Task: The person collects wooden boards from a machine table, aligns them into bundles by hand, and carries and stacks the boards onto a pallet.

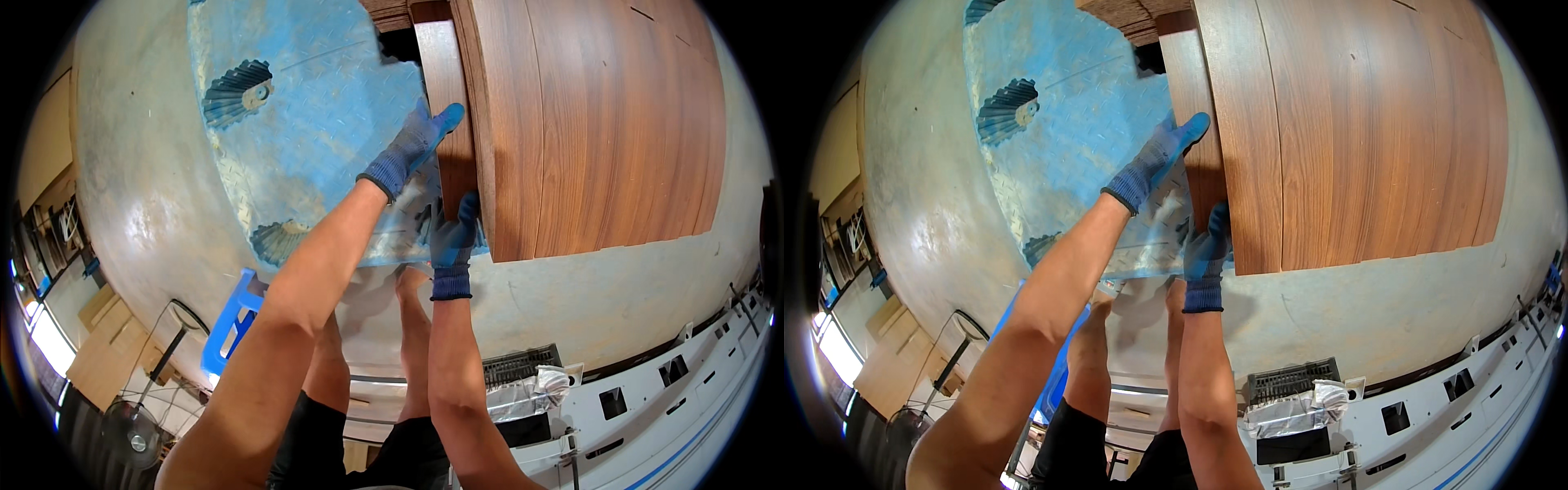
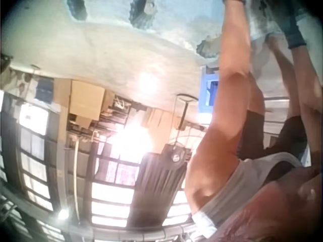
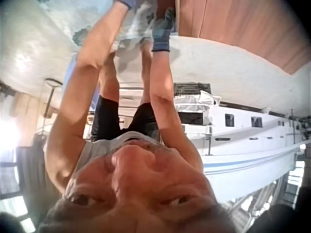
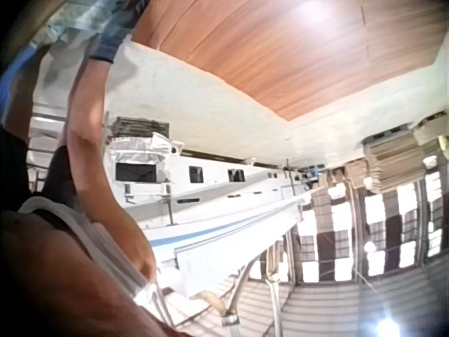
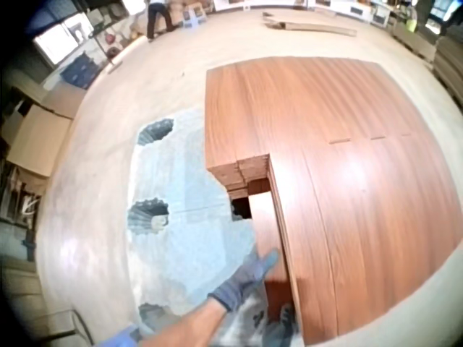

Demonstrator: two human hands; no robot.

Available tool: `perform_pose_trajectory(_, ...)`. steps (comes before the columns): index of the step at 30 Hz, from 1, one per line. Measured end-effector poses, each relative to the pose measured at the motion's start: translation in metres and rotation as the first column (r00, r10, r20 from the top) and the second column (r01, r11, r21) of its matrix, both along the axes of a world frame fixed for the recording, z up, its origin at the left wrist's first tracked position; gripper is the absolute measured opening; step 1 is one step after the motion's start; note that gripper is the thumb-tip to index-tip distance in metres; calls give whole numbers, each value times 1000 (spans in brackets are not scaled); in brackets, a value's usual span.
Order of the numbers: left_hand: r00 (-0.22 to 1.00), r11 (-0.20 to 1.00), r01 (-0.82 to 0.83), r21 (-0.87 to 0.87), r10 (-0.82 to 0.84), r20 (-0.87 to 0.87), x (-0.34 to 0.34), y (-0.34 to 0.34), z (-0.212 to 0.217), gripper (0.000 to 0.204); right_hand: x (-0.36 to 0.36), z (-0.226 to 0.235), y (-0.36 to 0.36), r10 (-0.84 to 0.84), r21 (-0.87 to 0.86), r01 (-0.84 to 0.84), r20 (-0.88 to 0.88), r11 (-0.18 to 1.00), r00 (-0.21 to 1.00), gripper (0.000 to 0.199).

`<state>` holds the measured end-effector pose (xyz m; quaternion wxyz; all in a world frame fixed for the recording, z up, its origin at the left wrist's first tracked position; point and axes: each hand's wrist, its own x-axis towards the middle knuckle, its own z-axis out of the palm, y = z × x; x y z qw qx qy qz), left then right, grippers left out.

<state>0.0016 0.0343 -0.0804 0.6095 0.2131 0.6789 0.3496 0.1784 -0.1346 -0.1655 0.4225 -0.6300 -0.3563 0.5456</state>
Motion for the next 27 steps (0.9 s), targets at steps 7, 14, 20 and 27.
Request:
perform_pose_trajectory(7, 987, 983, -144, 112, 134, 92, 6, -5, 6, 82, -7, 45, 27, -545, -574, 213, -502, 791, 672, 69)
perform_pose_trajectory(14, 990, 991, -135, -12, 135, 50, 4, 1, -13, 77, -6, 46, 27, -496, -513, 209, -523, 833, 693, 83)
perform_pose_trajectory(20, 994, 994, -111, -6, 112, 13, 13, 4, -22, 76, 2, 49, 33, -454, -516, 177, -479, 838, 751, 88)
perform_pose_trajectory(27, 995, 997, 10, -80, -18, -101, -17, 3, -10, 81, -11, 84, 30, -352, -532, 20, -533, 847, 770, 74)
